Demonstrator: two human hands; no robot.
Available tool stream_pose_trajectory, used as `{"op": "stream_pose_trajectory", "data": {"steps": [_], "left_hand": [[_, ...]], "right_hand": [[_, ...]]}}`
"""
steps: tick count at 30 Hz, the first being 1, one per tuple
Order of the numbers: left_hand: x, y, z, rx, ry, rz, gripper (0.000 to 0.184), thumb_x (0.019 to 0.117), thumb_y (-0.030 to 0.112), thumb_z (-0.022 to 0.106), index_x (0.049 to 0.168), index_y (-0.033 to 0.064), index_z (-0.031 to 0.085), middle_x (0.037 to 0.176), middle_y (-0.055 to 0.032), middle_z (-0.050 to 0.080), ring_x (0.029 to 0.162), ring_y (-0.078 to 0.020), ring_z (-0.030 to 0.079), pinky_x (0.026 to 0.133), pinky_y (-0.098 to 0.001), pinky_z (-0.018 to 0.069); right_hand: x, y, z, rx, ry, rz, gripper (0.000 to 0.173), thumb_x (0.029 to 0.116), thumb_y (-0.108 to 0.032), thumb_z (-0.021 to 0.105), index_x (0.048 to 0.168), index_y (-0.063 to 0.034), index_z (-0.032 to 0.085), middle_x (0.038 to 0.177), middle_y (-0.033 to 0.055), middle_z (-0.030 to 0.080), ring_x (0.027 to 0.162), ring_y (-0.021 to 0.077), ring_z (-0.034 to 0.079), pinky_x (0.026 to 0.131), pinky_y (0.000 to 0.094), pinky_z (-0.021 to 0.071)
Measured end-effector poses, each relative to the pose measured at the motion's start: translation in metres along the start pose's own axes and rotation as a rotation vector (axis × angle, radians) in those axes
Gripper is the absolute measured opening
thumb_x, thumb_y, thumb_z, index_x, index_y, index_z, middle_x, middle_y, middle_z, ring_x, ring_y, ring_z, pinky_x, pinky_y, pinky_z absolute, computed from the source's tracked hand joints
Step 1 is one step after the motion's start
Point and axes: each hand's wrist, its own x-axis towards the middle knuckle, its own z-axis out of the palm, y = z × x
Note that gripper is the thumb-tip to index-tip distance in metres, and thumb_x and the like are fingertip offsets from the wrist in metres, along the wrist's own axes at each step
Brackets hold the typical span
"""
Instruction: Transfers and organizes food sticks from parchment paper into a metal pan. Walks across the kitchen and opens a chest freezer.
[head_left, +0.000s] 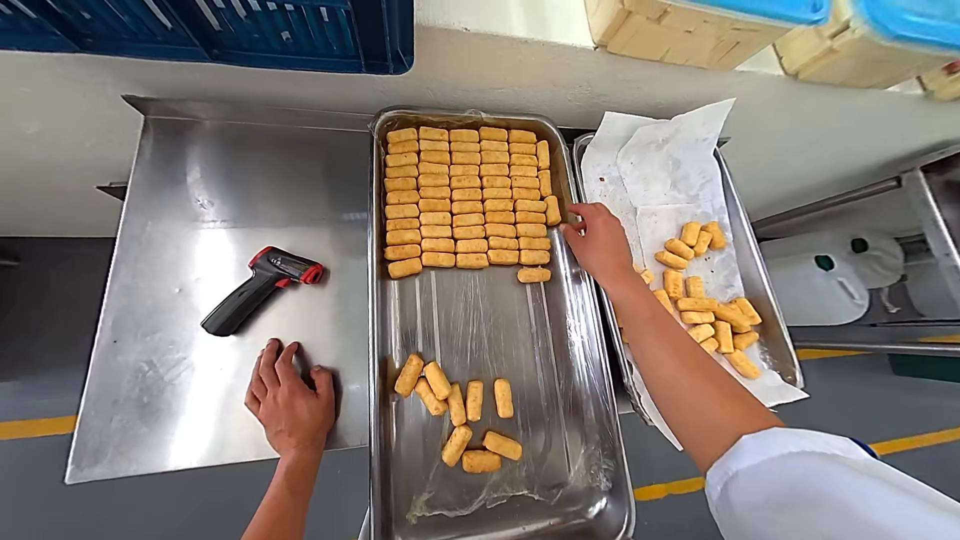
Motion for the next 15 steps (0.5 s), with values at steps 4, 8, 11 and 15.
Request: {"op": "stream_pose_trajectory", "data": {"steps": [4,8,11,15], "left_hand": [[0.0,0.0,0.001,0.004,-0.007,-0.002,0.058,0.0939,0.038,0.039,0.135,0.0023,0.06,0.154,-0.0209,0.047,0.147,-0.0408,0.039,0.116,-0.0626,0.0257],[-0.002,-0.005,0.0,0.014,-0.026,-0.002,0.059,0.095,0.037,0.039,0.139,0.0029,0.058,0.156,-0.0204,0.044,0.148,-0.0398,0.037,0.118,-0.063,0.0235],[-0.002,-0.003,0.001,0.019,-0.039,-0.004,0.058,0.0951,0.037,0.039,0.139,0.0047,0.057,0.157,-0.018,0.044,0.149,-0.0385,0.036,0.118,-0.0618,0.0236],[-0.001,-0.002,0.0,0.018,-0.026,0.005,0.057,0.0944,0.037,0.04,0.137,0.0036,0.059,0.156,-0.0193,0.046,0.148,-0.0392,0.038,0.118,-0.0616,0.0246]], "right_hand": [[-0.043,-0.01,0.006,0.096,-0.075,-0.023,0.028,0.1026,-0.019,0.061,0.126,-0.0049,0.068,0.123,0.0165,0.068,0.1,0.0298,0.071,0.088,0.0503,0.0586],[-0.098,-0.038,0.027,0.204,-0.373,-0.207,0.027,0.1006,-0.021,0.066,0.123,-0.0056,0.069,0.116,0.0133,0.07,0.096,0.0253,0.071,0.084,0.0472,0.0604],[-0.14,-0.068,0.04,-0.065,-0.752,-0.322,0.041,0.0941,-0.037,0.074,0.13,-0.0179,0.068,0.12,0.0076,0.068,0.106,0.0271,0.068,0.089,0.0536,0.0569],[-0.173,-0.084,0.056,-0.218,-0.984,-0.24,0.039,0.0955,-0.036,0.069,0.128,-0.0159,0.063,0.122,0.0136,0.061,0.102,0.0331,0.066,0.084,0.0535,0.0546]]}}
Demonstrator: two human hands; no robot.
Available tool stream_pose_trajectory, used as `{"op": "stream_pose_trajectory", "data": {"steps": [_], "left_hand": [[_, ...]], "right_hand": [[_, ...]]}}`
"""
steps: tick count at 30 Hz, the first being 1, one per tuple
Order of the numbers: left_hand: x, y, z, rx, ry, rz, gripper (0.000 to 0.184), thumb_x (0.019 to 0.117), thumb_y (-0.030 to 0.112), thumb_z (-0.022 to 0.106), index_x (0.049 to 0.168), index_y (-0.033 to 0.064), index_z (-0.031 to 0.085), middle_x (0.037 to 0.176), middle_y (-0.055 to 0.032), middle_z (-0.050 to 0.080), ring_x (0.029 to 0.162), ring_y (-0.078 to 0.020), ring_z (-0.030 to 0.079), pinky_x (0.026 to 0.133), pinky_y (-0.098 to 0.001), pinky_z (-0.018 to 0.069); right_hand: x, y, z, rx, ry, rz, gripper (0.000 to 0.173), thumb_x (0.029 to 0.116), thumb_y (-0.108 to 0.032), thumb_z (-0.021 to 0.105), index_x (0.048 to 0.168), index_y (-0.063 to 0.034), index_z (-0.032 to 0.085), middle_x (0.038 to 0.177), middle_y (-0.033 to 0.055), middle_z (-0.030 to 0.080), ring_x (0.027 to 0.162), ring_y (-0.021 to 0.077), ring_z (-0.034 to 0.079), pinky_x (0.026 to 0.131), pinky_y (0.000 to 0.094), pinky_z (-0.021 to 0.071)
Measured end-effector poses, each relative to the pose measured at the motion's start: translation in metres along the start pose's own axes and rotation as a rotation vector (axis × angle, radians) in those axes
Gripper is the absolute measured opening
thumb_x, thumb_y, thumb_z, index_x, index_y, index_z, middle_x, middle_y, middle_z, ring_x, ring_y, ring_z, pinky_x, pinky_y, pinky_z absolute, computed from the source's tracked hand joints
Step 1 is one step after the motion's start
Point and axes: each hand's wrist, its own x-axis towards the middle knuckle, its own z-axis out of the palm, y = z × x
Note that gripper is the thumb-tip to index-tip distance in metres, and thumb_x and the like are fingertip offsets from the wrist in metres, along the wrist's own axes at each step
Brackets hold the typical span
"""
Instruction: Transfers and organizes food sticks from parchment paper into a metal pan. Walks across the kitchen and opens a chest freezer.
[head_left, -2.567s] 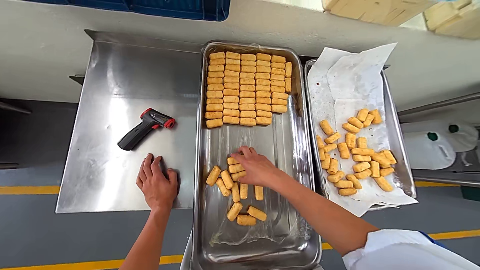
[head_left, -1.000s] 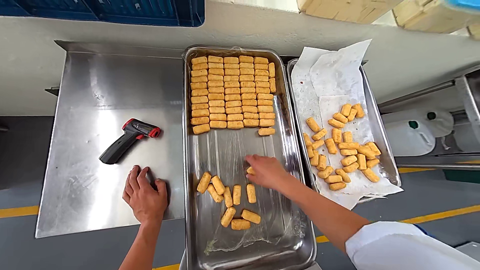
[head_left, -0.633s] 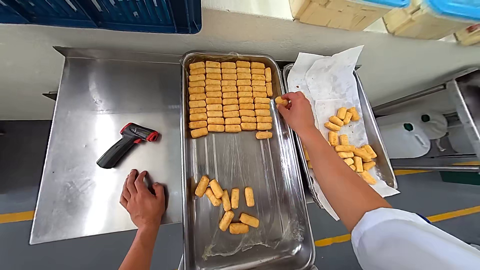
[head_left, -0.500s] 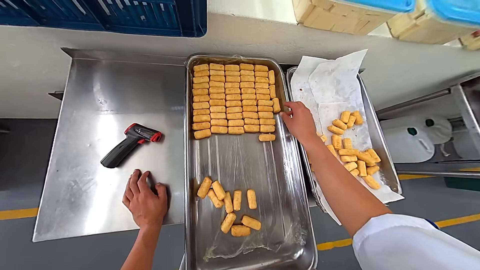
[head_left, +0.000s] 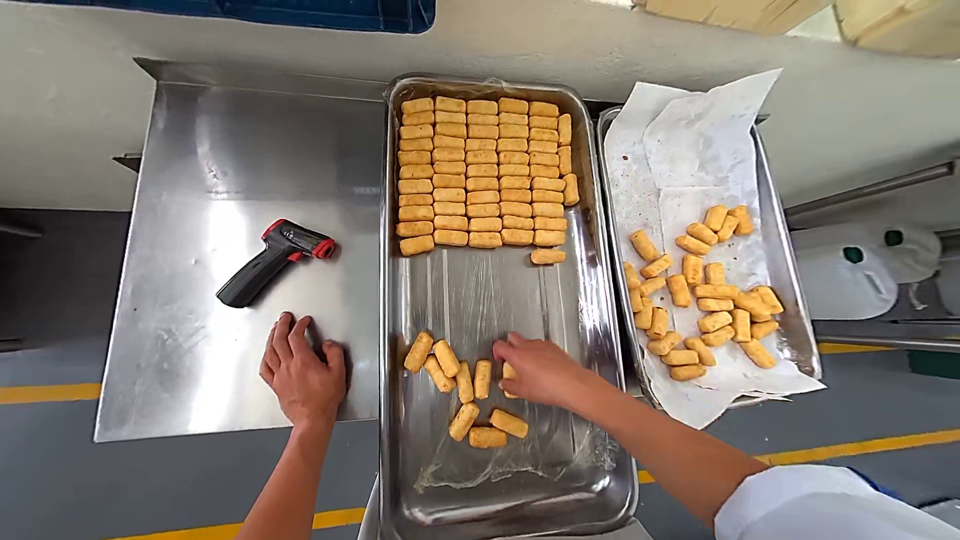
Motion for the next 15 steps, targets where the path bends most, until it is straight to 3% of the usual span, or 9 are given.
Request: {"op": "stream_pose_trajectory", "data": {"steps": [2,4,8,12,15], "left_hand": [[-0.001,0.001,-0.001,-0.004,0.003,0.002,0.058,0.094,0.037,0.04,0.136,0.0029,0.059,0.155,-0.0206,0.046,0.147,-0.04,0.039,0.117,-0.0622,0.025],[0.0,0.003,-0.002,-0.018,0.002,0.002,0.058,0.0936,0.036,0.04,0.136,0.0017,0.059,0.155,-0.0221,0.046,0.147,-0.0411,0.038,0.117,-0.0632,0.0247],[0.001,0.002,-0.003,-0.018,0.003,0.0,0.059,0.0942,0.036,0.039,0.136,0.0001,0.059,0.154,-0.0233,0.046,0.147,-0.0415,0.038,0.117,-0.0634,0.0247],[0.001,0.002,-0.002,-0.016,-0.004,-0.001,0.059,0.0942,0.037,0.039,0.137,0.002,0.059,0.155,-0.0218,0.046,0.148,-0.0406,0.037,0.117,-0.0626,0.0247],[0.003,0.001,0.0,-0.012,0.012,-0.004,0.059,0.0937,0.037,0.039,0.135,0.0019,0.06,0.154,-0.0216,0.047,0.147,-0.0405,0.038,0.117,-0.0621,0.0254]], "right_hand": [[-0.002,0.003,-0.002,0.071,-0.064,0.005,0.032,0.0961,-0.026,0.068,0.124,-0.0121,0.063,0.123,0.0144,0.058,0.104,0.0315,0.064,0.088,0.0502,0.054],[-0.005,0.019,-0.02,0.195,-0.024,-0.005,0.032,0.0913,-0.017,0.075,0.121,-0.0091,0.067,0.119,0.0162,0.06,0.105,0.0318,0.063,0.089,0.0513,0.0535],[-0.014,0.068,-0.089,0.27,0.331,0.132,0.038,0.0883,-0.013,0.078,0.124,-0.0075,0.067,0.121,0.0221,0.06,0.103,0.0366,0.064,0.085,0.0573,0.0545],[-0.009,0.103,-0.136,0.191,0.799,0.292,0.036,0.088,-0.014,0.078,0.119,-0.001,0.065,0.121,0.026,0.058,0.103,0.0437,0.064,0.083,0.0622,0.0544],[-0.001,0.113,-0.135,0.188,0.873,0.304,0.037,0.0912,-0.016,0.077,0.122,-0.0023,0.063,0.124,0.0234,0.057,0.104,0.0406,0.065,0.084,0.0584,0.0555]]}}
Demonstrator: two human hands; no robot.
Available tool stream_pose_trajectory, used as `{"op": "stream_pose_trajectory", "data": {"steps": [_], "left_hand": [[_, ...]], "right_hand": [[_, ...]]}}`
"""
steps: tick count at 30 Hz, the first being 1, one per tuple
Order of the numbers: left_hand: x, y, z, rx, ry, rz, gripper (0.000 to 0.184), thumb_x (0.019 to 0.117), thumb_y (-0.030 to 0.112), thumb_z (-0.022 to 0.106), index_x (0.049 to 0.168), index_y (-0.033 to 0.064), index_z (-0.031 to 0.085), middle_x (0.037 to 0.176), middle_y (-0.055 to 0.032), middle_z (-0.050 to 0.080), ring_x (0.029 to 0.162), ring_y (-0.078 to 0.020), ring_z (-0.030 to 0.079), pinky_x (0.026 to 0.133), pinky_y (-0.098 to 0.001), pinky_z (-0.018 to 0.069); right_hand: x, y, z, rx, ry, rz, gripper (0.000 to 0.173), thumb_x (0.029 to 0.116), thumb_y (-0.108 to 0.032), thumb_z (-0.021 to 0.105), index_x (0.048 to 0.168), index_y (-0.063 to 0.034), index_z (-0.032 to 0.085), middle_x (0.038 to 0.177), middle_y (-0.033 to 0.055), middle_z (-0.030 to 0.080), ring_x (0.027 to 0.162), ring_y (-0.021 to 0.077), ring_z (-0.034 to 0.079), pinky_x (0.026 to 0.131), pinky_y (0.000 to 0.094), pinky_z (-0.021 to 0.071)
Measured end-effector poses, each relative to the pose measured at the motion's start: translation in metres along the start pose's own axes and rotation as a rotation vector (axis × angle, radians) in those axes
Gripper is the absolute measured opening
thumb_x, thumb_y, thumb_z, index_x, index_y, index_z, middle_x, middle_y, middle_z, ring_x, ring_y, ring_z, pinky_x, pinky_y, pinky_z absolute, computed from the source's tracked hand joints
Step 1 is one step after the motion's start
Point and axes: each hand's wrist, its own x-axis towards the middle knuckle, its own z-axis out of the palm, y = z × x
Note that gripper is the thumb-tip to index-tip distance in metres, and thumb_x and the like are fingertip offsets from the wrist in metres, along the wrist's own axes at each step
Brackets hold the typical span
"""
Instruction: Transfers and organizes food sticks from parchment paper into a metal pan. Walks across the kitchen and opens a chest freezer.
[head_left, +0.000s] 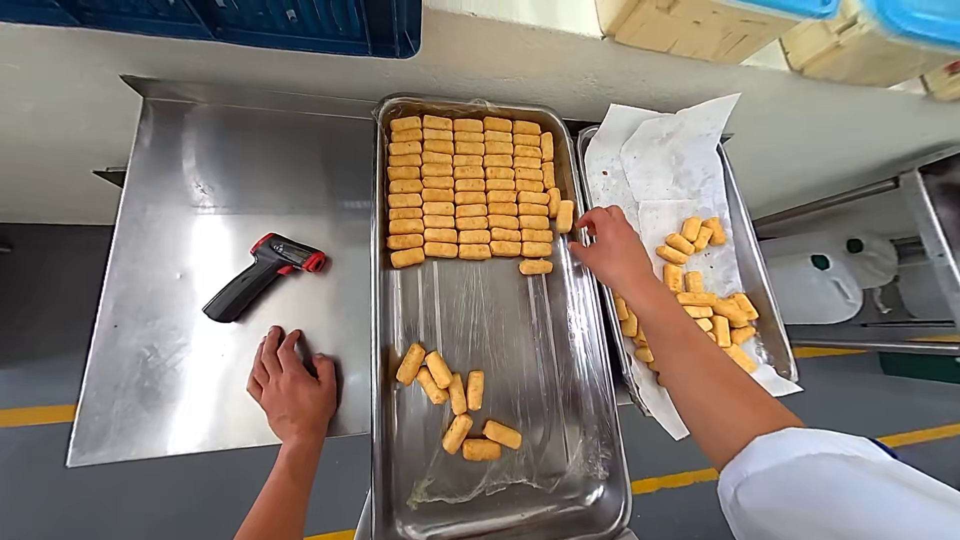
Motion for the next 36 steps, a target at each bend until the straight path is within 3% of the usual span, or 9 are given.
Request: {"op": "stream_pose_trajectory", "data": {"steps": [4,7,11,14,16,19,22,29,36], "left_hand": [[-0.002,-0.001,0.002,0.003,0.002,-0.002,0.058,0.0935,0.037,0.04,0.135,0.0024,0.06,0.155,-0.0203,0.047,0.147,-0.04,0.038,0.117,-0.0616,0.025],[-0.002,-0.001,0.001,0.004,0.0,0.001,0.058,0.094,0.037,0.039,0.136,0.0026,0.059,0.155,-0.0203,0.046,0.147,-0.0402,0.038,0.117,-0.0616,0.0248],[-0.002,-0.001,0.0,0.007,-0.004,0.001,0.059,0.0935,0.038,0.039,0.136,0.0022,0.059,0.155,-0.0208,0.046,0.147,-0.0397,0.038,0.117,-0.0616,0.0251],[-0.001,0.001,-0.001,0.006,-0.009,0.0,0.059,0.0934,0.037,0.04,0.136,0.0015,0.058,0.155,-0.022,0.046,0.148,-0.0406,0.037,0.117,-0.0622,0.0248],[-0.001,0.001,0.0,0.004,-0.006,-0.006,0.058,0.0936,0.037,0.04,0.136,0.0023,0.059,0.155,-0.0214,0.045,0.148,-0.0403,0.037,0.117,-0.062,0.025],[-0.002,-0.001,0.002,0.006,0.002,-0.008,0.058,0.0936,0.037,0.04,0.135,0.0026,0.06,0.154,-0.0204,0.047,0.147,-0.0403,0.039,0.116,-0.0621,0.0259],[-0.003,-0.001,0.002,0.005,-0.009,0.0,0.059,0.0947,0.038,0.039,0.137,0.002,0.058,0.156,-0.0206,0.045,0.148,-0.0416,0.037,0.117,-0.0634,0.0239],[-0.004,-0.002,0.003,0.012,-0.007,0.0,0.058,0.0946,0.038,0.039,0.137,0.0033,0.059,0.156,-0.0195,0.046,0.148,-0.04,0.037,0.117,-0.062,0.0244],[-0.003,-0.004,0.003,0.012,-0.002,-0.008,0.058,0.0948,0.037,0.039,0.138,0.0034,0.058,0.157,-0.0195,0.045,0.148,-0.0393,0.037,0.118,-0.0614,0.0239]], "right_hand": [[-0.022,0.011,0.021,0.085,0.002,-0.044,0.027,0.0961,-0.018,0.073,0.116,-0.0018,0.065,0.115,0.0192,0.062,0.099,0.033,0.067,0.084,0.0522,0.0568],[-0.026,0.015,0.031,0.014,0.071,-0.105,0.026,0.0974,-0.015,0.069,0.12,-0.0021,0.066,0.12,0.0208,0.062,0.106,0.0366,0.065,0.087,0.0536,0.0557],[0.023,0.022,0.033,-0.113,0.114,-0.289,0.048,0.0943,0.0,0.06,0.142,-0.005,0.058,0.15,0.0245,0.05,0.142,0.0468,0.043,0.113,0.064,0.037],[0.053,0.027,0.03,-0.2,0.05,-0.359,0.05,0.0887,0.011,0.058,0.135,-0.0054,0.064,0.142,0.0223,0.058,0.141,0.0449,0.045,0.117,0.0716,0.0232],[0.052,0.027,0.023,-0.225,0.072,-0.363,0.035,0.0879,0.009,0.061,0.118,-0.0059,0.073,0.123,0.0208,0.067,0.127,0.0427,0.057,0.114,0.0704,0.0284],[0.032,0.022,0.022,-0.273,0.18,-0.307,0.024,0.0874,-0.003,0.067,0.112,-0.0041,0.07,0.11,0.0234,0.066,0.109,0.0445,0.061,0.098,0.0648,0.0404],[0.015,0.031,0.039,-0.296,0.13,-0.325,0.03,0.0878,-0.014,0.078,0.115,-0.0022,0.07,0.11,0.0268,0.066,0.108,0.0508,0.059,0.092,0.0707,0.0409],[0.027,0.03,0.044,-0.336,0.137,-0.311,0.026,0.0902,-0.012,0.075,0.116,-0.0069,0.073,0.115,0.0197,0.067,0.111,0.0457,0.058,0.09,0.0662,0.0395],[-0.016,0.002,0.056,-0.218,-0.112,-0.402,0.037,0.0864,-0.018,0.08,0.121,-0.0081,0.07,0.118,0.0217,0.065,0.115,0.0426,0.06,0.093,0.0596,0.0482]]}}
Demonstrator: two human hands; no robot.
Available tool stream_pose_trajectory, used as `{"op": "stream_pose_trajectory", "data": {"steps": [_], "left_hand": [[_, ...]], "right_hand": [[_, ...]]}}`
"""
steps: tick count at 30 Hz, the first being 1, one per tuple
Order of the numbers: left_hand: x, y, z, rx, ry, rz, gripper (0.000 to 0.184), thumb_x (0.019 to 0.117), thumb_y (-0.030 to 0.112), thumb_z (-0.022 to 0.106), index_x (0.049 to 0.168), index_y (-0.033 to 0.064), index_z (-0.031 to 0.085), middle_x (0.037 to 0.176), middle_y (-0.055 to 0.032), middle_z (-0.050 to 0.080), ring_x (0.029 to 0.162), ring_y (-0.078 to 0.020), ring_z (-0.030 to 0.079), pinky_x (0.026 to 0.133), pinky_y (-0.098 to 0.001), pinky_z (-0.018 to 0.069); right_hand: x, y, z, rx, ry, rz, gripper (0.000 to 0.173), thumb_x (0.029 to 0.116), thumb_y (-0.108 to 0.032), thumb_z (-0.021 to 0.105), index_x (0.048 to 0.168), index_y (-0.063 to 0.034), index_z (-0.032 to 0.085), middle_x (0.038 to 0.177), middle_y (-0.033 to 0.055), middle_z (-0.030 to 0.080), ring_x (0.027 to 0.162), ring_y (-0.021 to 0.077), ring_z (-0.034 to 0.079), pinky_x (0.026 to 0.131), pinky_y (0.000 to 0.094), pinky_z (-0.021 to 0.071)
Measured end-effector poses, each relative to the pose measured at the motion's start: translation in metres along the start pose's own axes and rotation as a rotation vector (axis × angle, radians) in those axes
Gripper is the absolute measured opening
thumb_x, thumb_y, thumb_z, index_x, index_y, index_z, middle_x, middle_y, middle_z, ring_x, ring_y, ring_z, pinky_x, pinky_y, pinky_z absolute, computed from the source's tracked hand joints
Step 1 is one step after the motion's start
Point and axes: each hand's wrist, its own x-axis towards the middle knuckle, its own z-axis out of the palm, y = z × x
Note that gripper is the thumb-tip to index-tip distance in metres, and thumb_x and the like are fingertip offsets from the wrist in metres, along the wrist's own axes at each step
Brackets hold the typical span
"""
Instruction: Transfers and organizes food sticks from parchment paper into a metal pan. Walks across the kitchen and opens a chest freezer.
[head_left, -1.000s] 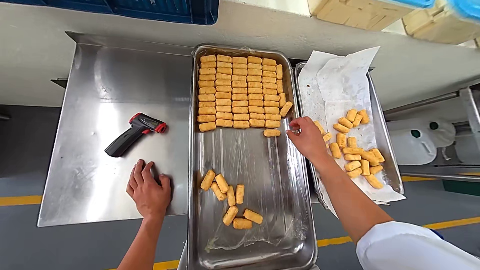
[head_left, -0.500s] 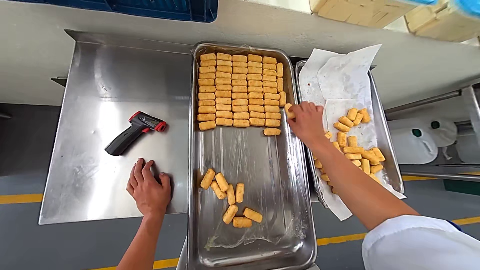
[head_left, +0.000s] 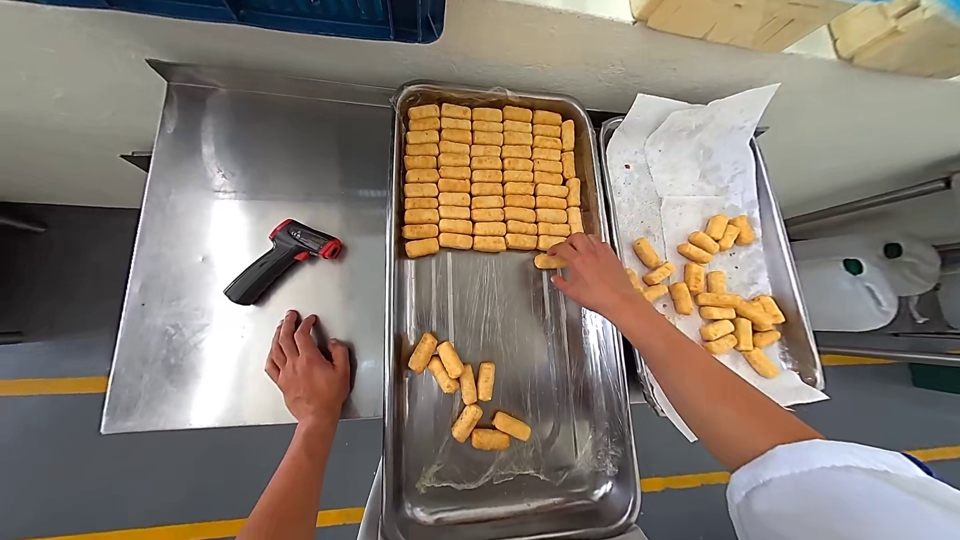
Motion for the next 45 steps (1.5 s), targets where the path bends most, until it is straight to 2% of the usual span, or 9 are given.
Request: {"op": "stream_pose_trajectory", "data": {"steps": [7,15,19,23,26,28,32,36,45], "left_hand": [[0.0,-0.001,0.0,-0.001,0.009,0.006,0.055,0.0956,0.036,0.039,0.138,0.0063,0.058,0.158,-0.0168,0.044,0.149,-0.0356,0.036,0.118,-0.0592,0.0237],[0.0,-0.004,0.001,0.014,0.002,0.024,0.054,0.0956,0.035,0.042,0.138,0.0068,0.058,0.158,-0.0154,0.044,0.149,-0.034,0.037,0.118,-0.0585,0.0259],[0.002,-0.004,0.003,0.019,0.018,0.034,0.053,0.0953,0.036,0.043,0.138,0.0091,0.058,0.158,-0.014,0.044,0.149,-0.0323,0.037,0.118,-0.0578,0.0267],[0.004,-0.002,-0.009,-0.175,0.007,-0.023,0.046,0.0948,0.03,0.052,0.133,0.0075,0.063,0.154,-0.0146,0.049,0.147,-0.0341,0.04,0.117,-0.0606,0.0267],[0.019,0.023,-0.042,-0.498,-0.121,-0.061,0.043,0.0989,0.018,0.057,0.138,-0.0011,0.056,0.143,-0.0238,0.054,0.132,-0.0374,0.052,0.109,-0.0566,0.0426],[0.029,0.051,-0.062,-0.53,-0.307,0.178,0.042,0.0993,0.015,0.058,0.137,-0.0031,0.056,0.136,-0.0241,0.059,0.127,-0.0353,0.058,0.108,-0.0529,0.0475],[0.029,0.113,-0.075,-0.018,-0.634,0.692,0.048,0.0941,0.035,0.07,0.133,0.0071,0.065,0.123,-0.0159,0.07,0.122,-0.034,0.063,0.11,-0.0562,0.0423],[0.018,0.134,-0.057,0.399,-0.808,0.817,0.046,0.0955,0.034,0.064,0.132,0.0052,0.062,0.121,-0.0176,0.07,0.122,-0.0363,0.06,0.112,-0.0547,0.0376],[0.128,0.153,-0.018,0.252,-0.542,0.857,0.028,0.0977,0.014,0.065,0.123,0.0036,0.069,0.122,-0.0214,0.069,0.123,-0.0415,0.06,0.107,-0.0607,0.0414]], "right_hand": [[0.0,-0.013,0.017,0.055,0.119,0.096,0.036,0.0875,-0.006,0.076,0.122,-0.0041,0.068,0.123,0.0268,0.061,0.119,0.0486,0.057,0.095,0.063,0.0481],[-0.067,-0.164,0.035,0.319,-0.373,-0.054,0.068,0.0906,-0.059,0.071,0.138,-0.0107,0.062,0.121,0.012,0.069,0.114,0.0301,0.064,0.097,0.0524,0.0514],[-0.065,-0.191,0.044,0.321,-0.406,0.008,0.05,0.0963,-0.031,0.068,0.14,-0.0078,0.06,0.13,0.014,0.066,0.124,0.0319,0.061,0.102,0.0529,0.0494],[-0.075,-0.211,0.05,0.241,-0.323,0.094,0.085,0.0842,-0.046,0.079,0.15,-0.003,0.048,0.138,0.0208,0.056,0.129,0.0397,0.052,0.102,0.058,0.0453],[-0.081,-0.224,0.065,0.217,-0.231,0.132,0.072,0.0818,-0.032,0.08,0.142,-0.0015,0.054,0.132,0.0207,0.057,0.125,0.039,0.055,0.102,0.0562,0.0446],[-0.078,-0.218,0.069,0.288,-0.178,0.182,0.059,0.0841,-0.024,0.079,0.136,-0.0036,0.059,0.128,0.0203,0.062,0.121,0.0379,0.06,0.101,0.0564,0.047],[-0.086,-0.196,0.069,0.445,-0.103,0.336,0.058,0.0872,-0.021,0.077,0.14,-0.0061,0.058,0.13,0.0227,0.061,0.119,0.0416,0.06,0.096,0.0606,0.0503],[-0.095,-0.171,0.062,0.515,-0.021,0.495,0.059,0.0875,-0.019,0.077,0.142,-0.0114,0.057,0.129,0.0201,0.06,0.115,0.039,0.063,0.091,0.058,0.0548],[-0.004,-0.154,0.057,0.533,-0.005,0.244,0.061,0.0842,-0.003,0.074,0.142,-0.017,0.059,0.131,0.0253,0.057,0.121,0.0442,0.058,0.092,0.0589,0.0541]]}}
